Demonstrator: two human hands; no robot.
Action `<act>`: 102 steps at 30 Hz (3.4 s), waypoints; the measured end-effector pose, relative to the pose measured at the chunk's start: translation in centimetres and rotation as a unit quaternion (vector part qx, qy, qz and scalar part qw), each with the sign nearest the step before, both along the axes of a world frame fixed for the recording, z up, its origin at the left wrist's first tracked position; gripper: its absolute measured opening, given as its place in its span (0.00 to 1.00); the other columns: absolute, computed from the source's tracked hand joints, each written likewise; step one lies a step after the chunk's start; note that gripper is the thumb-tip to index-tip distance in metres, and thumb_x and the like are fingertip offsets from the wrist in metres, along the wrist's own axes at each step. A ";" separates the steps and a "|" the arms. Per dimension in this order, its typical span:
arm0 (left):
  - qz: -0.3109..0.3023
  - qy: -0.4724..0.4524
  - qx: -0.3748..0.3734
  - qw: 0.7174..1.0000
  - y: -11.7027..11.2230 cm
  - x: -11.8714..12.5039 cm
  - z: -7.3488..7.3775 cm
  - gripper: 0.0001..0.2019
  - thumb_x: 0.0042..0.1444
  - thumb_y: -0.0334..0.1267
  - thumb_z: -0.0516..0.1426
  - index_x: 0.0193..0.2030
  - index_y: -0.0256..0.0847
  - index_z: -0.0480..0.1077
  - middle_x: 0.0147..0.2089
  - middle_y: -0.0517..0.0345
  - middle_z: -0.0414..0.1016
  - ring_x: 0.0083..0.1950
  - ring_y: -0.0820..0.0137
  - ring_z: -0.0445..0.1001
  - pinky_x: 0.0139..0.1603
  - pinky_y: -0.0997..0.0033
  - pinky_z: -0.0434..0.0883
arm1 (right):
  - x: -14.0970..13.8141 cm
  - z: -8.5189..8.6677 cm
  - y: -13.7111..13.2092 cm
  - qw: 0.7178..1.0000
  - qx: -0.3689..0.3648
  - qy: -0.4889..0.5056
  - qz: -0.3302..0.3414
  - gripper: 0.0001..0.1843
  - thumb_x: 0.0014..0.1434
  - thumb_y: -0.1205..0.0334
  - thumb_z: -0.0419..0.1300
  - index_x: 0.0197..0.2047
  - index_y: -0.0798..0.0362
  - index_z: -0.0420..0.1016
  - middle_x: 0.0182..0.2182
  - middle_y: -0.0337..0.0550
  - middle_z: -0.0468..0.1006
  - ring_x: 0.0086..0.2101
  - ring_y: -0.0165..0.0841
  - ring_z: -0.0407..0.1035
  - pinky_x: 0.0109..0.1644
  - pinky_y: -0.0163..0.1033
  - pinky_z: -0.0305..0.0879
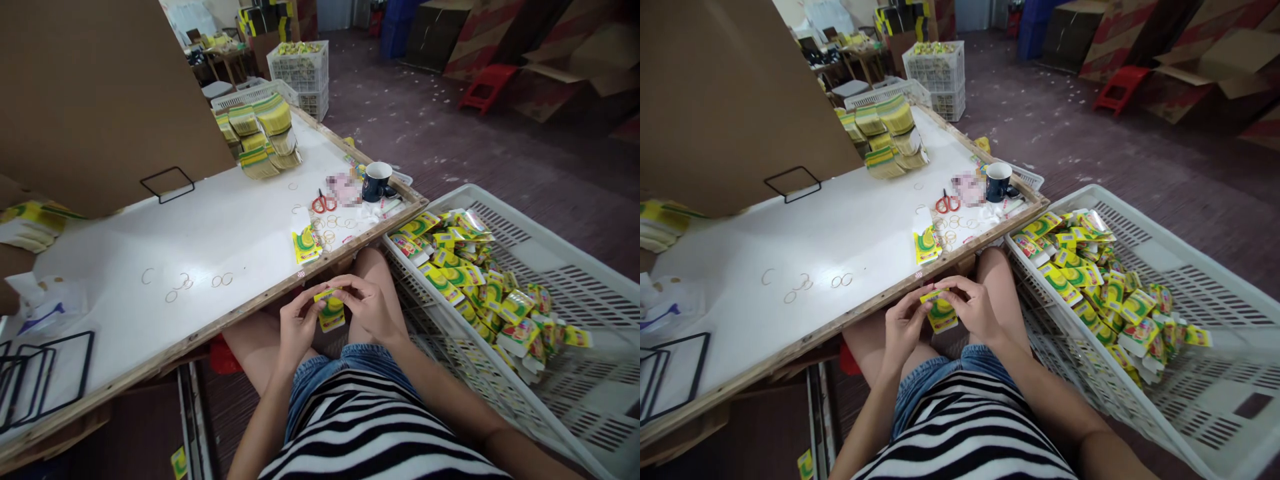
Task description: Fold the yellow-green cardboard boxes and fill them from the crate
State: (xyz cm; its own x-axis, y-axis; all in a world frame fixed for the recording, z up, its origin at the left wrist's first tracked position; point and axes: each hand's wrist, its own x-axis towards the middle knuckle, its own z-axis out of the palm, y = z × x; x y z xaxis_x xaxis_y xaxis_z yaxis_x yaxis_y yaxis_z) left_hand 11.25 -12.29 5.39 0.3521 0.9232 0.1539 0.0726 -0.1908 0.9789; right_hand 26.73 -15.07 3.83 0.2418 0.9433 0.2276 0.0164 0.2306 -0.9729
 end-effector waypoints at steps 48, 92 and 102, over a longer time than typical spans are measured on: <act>0.223 0.479 -0.060 0.847 14.9 5.7 -3.9 0.22 0.50 0.41 0.63 0.50 0.37 0.64 0.55 0.40 0.68 0.59 0.54 0.67 0.53 0.58 0.65 | 2.2 -0.3 -0.3 0.967 0.025 -0.149 -0.206 0.07 0.62 0.61 0.55 0.38 0.50 0.74 0.36 0.46 0.76 0.39 0.37 0.71 0.42 0.42 0.68; 0.035 0.465 0.037 0.884 18.5 3.9 -3.9 0.29 0.39 0.38 0.69 0.51 0.46 0.69 0.63 0.46 0.59 0.67 0.50 0.52 0.61 0.53 0.57 | 1.3 -2.0 -0.2 0.982 -0.024 -0.111 -0.149 0.09 0.62 0.60 0.55 0.39 0.52 0.75 0.36 0.45 0.78 0.38 0.36 0.72 0.40 0.38 0.68; 0.123 0.336 0.033 0.933 17.9 3.7 -4.4 0.18 0.40 0.26 0.63 0.40 0.39 0.65 0.51 0.47 0.66 0.58 0.54 0.61 0.57 0.57 0.60 | 0.9 -2.1 2.0 0.983 0.015 -0.124 -0.133 0.07 0.61 0.62 0.55 0.38 0.52 0.74 0.35 0.44 0.77 0.35 0.33 0.70 0.39 0.37 0.67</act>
State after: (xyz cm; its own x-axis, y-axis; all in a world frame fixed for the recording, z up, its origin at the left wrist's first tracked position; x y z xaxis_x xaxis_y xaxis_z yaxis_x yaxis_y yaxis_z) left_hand 15.00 5.56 0.94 0.1679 0.9852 0.0353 0.7152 -0.1464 0.6834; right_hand 27.58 -13.03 1.71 0.4132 0.8458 0.3373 0.3163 0.2140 -0.9242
